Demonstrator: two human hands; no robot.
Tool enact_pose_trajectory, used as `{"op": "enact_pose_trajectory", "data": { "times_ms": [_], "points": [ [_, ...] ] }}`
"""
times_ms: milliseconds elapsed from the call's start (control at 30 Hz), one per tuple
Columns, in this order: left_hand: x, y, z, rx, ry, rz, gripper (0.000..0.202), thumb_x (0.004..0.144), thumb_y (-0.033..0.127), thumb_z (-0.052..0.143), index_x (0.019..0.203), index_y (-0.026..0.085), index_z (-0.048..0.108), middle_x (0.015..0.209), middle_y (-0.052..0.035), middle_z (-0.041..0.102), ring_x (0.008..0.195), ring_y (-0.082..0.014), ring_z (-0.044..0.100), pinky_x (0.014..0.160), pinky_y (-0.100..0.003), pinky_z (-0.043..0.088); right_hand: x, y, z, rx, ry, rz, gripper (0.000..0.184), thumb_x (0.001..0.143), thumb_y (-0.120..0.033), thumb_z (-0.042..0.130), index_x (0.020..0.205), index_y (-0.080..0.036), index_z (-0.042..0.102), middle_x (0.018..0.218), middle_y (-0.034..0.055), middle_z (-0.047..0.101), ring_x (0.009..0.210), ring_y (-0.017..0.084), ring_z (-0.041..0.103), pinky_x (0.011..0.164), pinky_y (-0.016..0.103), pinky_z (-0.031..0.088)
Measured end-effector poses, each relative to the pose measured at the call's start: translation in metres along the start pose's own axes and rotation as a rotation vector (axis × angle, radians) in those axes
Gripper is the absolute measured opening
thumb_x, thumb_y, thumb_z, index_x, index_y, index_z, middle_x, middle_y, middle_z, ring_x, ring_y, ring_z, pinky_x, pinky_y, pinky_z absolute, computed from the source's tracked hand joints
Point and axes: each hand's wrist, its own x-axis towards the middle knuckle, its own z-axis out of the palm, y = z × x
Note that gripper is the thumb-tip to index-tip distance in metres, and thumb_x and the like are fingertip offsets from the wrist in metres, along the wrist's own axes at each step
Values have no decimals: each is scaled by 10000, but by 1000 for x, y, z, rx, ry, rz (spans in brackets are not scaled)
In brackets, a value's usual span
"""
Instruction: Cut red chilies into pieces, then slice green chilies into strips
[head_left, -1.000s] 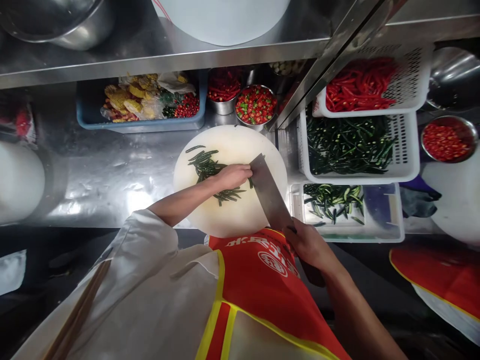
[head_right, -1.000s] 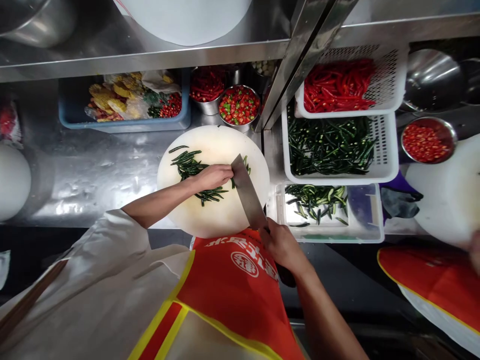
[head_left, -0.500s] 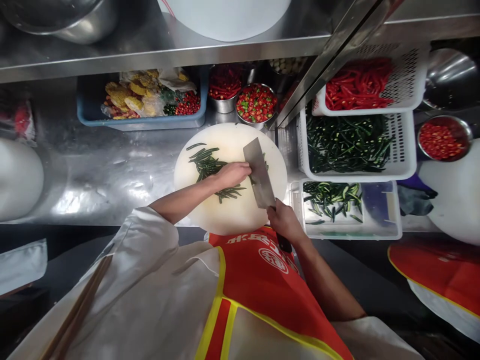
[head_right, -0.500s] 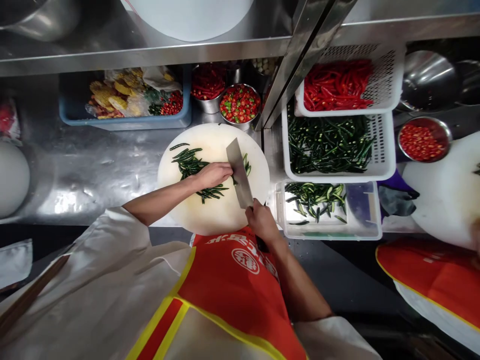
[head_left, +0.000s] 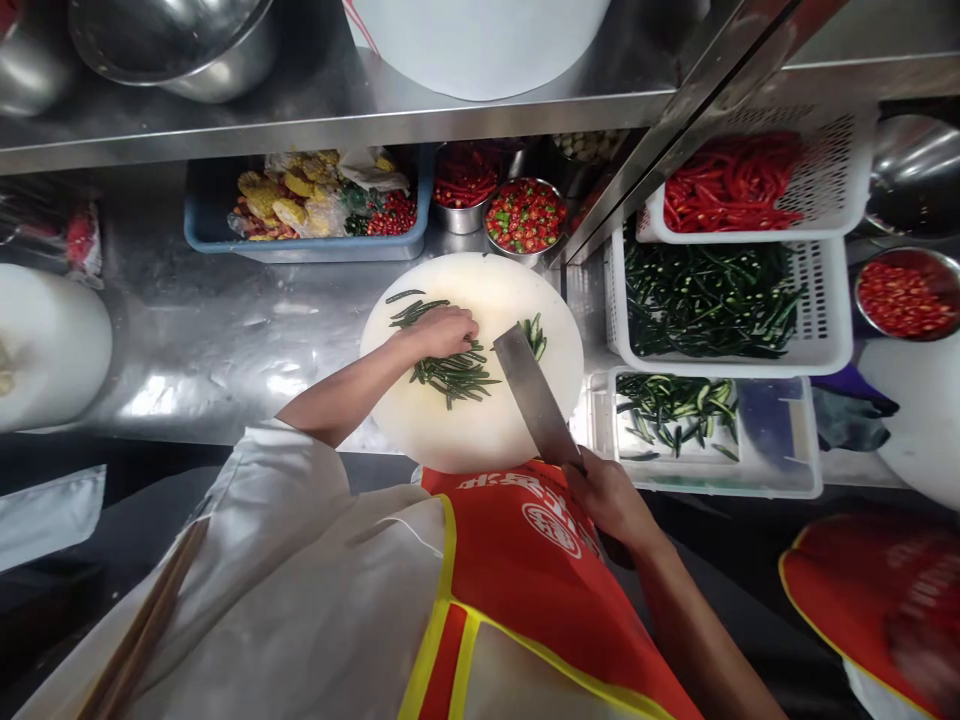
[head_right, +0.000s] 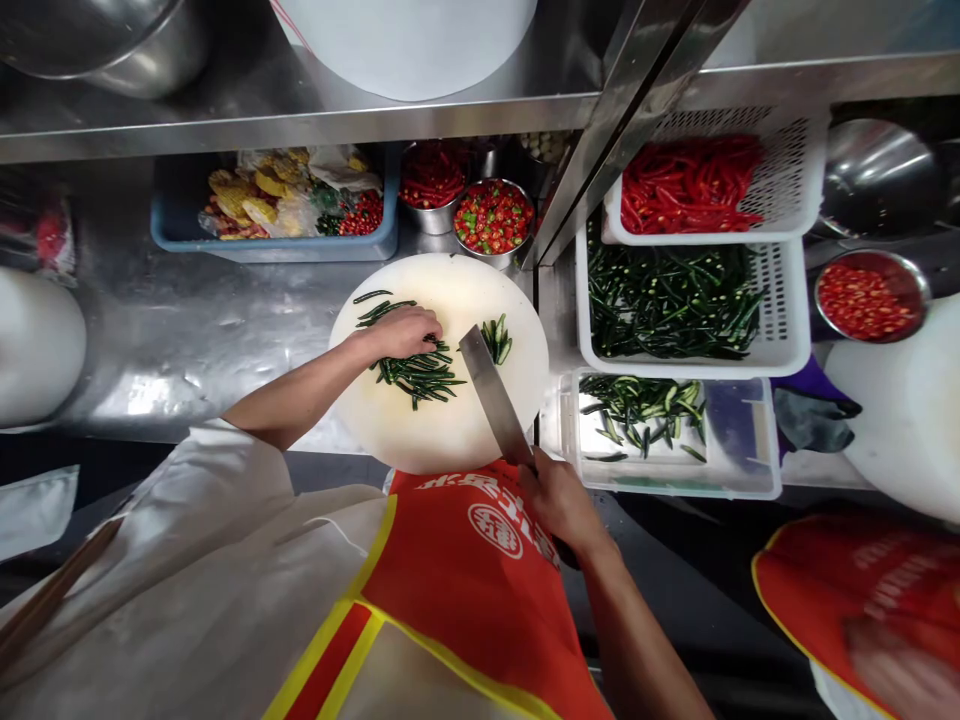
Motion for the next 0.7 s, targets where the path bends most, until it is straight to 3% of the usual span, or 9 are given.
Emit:
{"op": "enact_pose_trajectory", "data": {
  "times_ms": [167, 300, 367, 467, 567, 700],
  "points": [
    [0, 10, -1, 97, -84, 41, 124, 762, 230, 632, 857, 235, 711, 914, -35, 645, 874, -197, 579, 772, -305, 397, 6, -1, -3, -19, 56, -9, 347, 911, -371, 368, 1018, -176, 634, 848, 102, 722, 784, 233, 663, 640, 283, 390],
    [-3, 16, -6, 150, -74, 75, 93, 733, 147, 614, 746, 195, 693, 869, -69, 641, 893, -225, 571, 794, -335, 395, 6, -4, -3, -50, 26, -12, 335, 912, -393, 371, 903, -186, 634, 809, 107, 713, 760, 236, 661, 631, 286, 383],
    [-4, 19, -13, 66, -41, 100, 113, 758, 152, 602, 800, 198, 696, 889, -59, 643, 887, -217, 581, 798, -328, 406, 7, -4, -2, -24, 7, -17, 332, 911, -401, 377, 908, -192, 635, 823, 103, 717, 767, 237, 659, 636, 289, 389],
    [1, 23, -18, -105, 125, 141, 222, 850, 169, 542, 1023, 215, 673, 1034, -54, 635, 970, -200, 585, 820, -300, 434, 11, -2, -1, 54, 4, -16, 328, 908, -396, 382, 970, -193, 633, 813, 83, 715, 761, 231, 651, 645, 293, 402],
    [12, 30, -5, -121, 255, 203, 263, 924, 162, 456, 1091, 200, 656, 1087, -83, 617, 1040, -207, 564, 872, -306, 447, 17, 1, -2, 95, 24, 10, 295, 904, -397, 382, 922, -199, 599, 700, 57, 683, 685, 220, 635, 621, 289, 394],
    [22, 39, 27, -79, 229, 289, 277, 961, 178, 407, 1025, 182, 676, 1024, -94, 625, 999, -211, 570, 873, -322, 462, 25, -4, -3, 106, 28, 41, 246, 904, -407, 388, 815, -226, 528, 567, 17, 621, 562, 192, 591, 567, 275, 357]
  ]
}}
